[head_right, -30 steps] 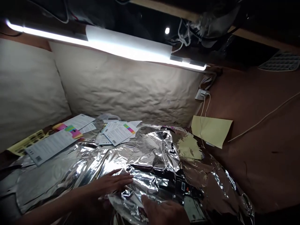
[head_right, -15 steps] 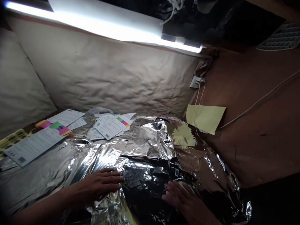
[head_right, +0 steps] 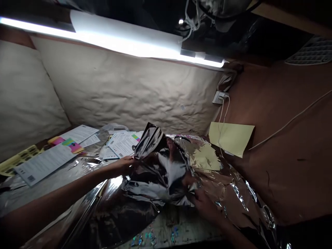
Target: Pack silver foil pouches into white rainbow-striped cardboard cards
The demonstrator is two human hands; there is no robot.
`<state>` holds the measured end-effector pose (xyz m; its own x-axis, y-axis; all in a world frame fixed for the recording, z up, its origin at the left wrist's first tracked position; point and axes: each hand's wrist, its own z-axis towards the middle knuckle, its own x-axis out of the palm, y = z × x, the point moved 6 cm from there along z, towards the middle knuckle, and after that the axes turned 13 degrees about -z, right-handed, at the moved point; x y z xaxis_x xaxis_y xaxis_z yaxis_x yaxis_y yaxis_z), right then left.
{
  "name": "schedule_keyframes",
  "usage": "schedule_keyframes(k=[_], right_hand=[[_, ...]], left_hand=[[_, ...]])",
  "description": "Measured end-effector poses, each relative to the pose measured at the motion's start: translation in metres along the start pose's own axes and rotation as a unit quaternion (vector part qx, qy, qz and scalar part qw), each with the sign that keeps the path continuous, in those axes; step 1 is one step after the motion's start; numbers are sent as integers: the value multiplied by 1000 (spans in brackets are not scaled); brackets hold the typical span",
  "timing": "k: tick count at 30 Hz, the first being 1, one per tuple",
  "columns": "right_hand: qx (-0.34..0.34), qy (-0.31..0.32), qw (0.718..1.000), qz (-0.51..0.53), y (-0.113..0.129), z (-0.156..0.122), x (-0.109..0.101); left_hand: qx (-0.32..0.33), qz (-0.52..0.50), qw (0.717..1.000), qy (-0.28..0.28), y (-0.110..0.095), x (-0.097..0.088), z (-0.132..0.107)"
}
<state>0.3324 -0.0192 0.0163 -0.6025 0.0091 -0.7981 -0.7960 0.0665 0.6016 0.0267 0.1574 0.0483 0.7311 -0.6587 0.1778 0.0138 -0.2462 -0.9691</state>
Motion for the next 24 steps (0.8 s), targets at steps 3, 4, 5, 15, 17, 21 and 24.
schedule_keyframes(k=[3,4,5,15,17,21,24], right_hand=[[91,42,991,94,-8,21,7],[107,55,986,116,-8,25,9],[116,62,983,128,-7,28,10],[128,57,975,173,-7,26,14],[133,46,975,175,-10,28,16],[140,35,975,169,-16,32,19],[109,39,984,136,-13,30,11]], left_hand=[[-46,-16,999,11,8,-4,27],[-59,-20,998,12,12,-5,30],[-69,-23,997,10,17,-7,30],[34,21,990,-132,40,-24,2],[50,113,981,-147,34,-25,-2],[155,378,893,-187,4,-3,-16],[219,527,814,-107,2,37,-21]])
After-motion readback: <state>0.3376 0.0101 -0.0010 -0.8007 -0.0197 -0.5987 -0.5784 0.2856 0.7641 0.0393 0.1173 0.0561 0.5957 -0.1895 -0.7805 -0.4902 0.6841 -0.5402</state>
